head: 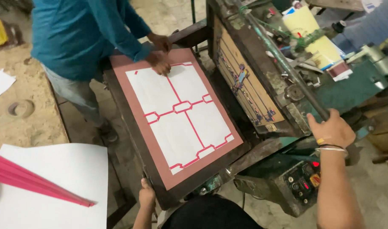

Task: Operator assists in setting up and operating an industrial paper cutting/creasing press to manufacture cardboard box templates.

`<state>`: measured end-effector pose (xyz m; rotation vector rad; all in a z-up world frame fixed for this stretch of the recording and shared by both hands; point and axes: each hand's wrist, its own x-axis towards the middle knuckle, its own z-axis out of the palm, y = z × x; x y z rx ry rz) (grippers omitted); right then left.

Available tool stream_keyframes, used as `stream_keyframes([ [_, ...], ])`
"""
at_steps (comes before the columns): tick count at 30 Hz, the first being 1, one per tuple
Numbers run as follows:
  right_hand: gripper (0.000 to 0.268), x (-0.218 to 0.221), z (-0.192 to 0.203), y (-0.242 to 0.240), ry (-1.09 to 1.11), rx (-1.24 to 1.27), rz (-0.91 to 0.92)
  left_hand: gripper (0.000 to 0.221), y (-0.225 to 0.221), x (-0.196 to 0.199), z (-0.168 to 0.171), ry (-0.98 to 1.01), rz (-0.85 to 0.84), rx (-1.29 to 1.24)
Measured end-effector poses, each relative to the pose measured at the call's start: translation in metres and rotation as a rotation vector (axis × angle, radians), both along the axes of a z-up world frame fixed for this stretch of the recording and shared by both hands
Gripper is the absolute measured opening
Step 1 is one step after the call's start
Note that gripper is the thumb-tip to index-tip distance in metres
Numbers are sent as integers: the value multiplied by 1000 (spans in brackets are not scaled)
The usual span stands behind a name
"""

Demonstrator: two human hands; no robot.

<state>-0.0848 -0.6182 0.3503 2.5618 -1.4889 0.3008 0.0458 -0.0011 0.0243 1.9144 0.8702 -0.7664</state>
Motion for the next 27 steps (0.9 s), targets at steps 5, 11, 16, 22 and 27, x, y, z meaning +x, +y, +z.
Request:
stream_keyframes([
  [5,70,-8,0,9,18,-78,37,50,56,50,-76,477,636,-1146],
  [11,65,-4,-2,10,-29,-80,25,33,27,29,46,-310,351,-223],
  [16,65,-4,-3,13,-20,-92,4,27,26,27,19,-123,334,-230],
  [22,65,-3,-7,7,-13,-114,-8,52,26,33,-27,-213,288,-127],
  [27,66,-2,-8,4,-12,-123,-21,62,16,33,27,-164,259,-49],
])
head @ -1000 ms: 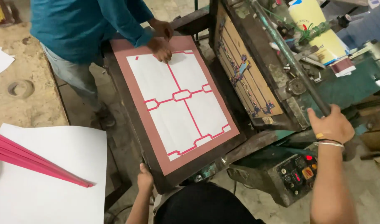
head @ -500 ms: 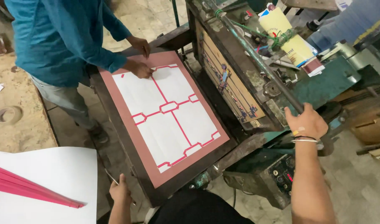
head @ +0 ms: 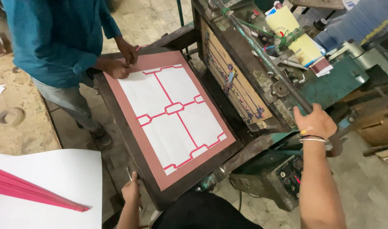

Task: Operator assists in setting up and operating an industrial paper cutting/creasing press to manufacture cardboard box templates.

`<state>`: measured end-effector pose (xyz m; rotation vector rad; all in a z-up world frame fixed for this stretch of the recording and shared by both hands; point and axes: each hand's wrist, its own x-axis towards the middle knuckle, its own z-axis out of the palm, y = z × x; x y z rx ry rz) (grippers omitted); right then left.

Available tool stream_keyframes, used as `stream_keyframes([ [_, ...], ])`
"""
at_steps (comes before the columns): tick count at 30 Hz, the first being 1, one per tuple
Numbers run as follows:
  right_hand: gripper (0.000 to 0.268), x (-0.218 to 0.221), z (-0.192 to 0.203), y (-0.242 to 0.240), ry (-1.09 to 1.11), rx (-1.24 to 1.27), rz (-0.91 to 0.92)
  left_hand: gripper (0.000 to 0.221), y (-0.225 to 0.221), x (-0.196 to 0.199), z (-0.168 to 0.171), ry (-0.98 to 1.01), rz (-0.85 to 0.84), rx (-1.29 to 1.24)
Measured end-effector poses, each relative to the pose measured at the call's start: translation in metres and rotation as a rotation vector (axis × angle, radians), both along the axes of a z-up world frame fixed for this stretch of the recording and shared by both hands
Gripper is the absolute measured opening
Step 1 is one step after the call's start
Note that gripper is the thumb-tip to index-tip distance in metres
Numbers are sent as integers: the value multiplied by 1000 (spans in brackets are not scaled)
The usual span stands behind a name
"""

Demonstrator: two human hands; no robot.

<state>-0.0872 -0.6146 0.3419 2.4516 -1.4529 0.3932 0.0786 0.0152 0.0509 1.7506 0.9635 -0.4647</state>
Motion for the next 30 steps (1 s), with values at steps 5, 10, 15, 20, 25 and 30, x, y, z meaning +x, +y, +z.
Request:
stream_keyframes([
  [5,64,0,5,8,4,40,-4,64,1,-7,11,0,30,10],
  [10,64,1,1,2,-3,16,-10,64,1,-1,-2,11,-18,-113],
  [15,64,6,4,1,0,21,-11,59,-6,3,36,27,-49,50],
  [20,64,1,0,2,24,-10,-20,60,1,2,5,44,-119,-56],
  [25,63,3,-3,-1,0,-33,0,71,-1,0,12,62,-72,-71],
  [30,62,1,-1,2,-7,-20,2,73,3,-1,-35,-333,-255,-152],
])
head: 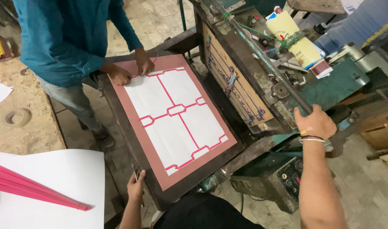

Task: Operator assists in setting up and operating an industrial paper cutting/creasing press to manufacture cardboard box templates.

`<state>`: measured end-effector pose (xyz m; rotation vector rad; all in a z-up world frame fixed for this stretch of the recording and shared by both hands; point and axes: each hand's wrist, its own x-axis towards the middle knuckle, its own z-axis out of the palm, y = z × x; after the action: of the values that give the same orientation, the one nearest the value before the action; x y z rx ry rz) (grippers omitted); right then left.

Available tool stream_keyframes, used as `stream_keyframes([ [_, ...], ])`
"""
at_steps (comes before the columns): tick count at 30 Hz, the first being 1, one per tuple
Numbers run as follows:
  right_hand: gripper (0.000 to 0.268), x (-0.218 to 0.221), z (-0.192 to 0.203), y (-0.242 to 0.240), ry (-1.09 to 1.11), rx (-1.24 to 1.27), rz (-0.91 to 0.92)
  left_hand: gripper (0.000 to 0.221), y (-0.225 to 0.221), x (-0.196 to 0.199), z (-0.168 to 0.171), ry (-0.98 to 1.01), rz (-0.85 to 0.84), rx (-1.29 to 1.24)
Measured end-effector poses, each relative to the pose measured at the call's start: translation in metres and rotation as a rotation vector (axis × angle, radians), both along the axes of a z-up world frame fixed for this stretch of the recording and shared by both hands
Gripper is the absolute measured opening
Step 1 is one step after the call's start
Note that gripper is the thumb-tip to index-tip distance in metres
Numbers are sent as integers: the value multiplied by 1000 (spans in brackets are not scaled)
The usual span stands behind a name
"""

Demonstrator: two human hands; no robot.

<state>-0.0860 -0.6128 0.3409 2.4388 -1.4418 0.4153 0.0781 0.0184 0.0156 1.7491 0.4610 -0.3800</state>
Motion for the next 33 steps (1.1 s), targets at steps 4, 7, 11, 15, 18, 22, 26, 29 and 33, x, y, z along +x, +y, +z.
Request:
stream_keyframes([
  [4,62,1,3,2,-7,9,8,80,-4,5,9,249,4,65],
  [7,62,3,6,5,-5,13,1,94,-7,11,29,327,19,157],
  [11,62,2,4,2,-10,23,-12,106,21,9,-53,234,-170,282],
  [15,61,3,4,2,-9,26,-10,103,-5,0,25,458,-7,239],
  [18,59,1,1,2,0,18,-15,94,-3,-4,4,386,20,189],
  [22,57,1,-4,-1,-26,-24,22,89,2,-4,-15,292,39,151],
  [26,57,-2,-7,-2,-46,-66,40,78,-4,-11,21,407,90,143],
  [29,56,-2,-10,-3,-42,-96,44,75,-4,-18,19,460,175,138],
  [33,56,0,-9,-4,-43,-115,51,60,12,-41,-23,327,239,214],
])
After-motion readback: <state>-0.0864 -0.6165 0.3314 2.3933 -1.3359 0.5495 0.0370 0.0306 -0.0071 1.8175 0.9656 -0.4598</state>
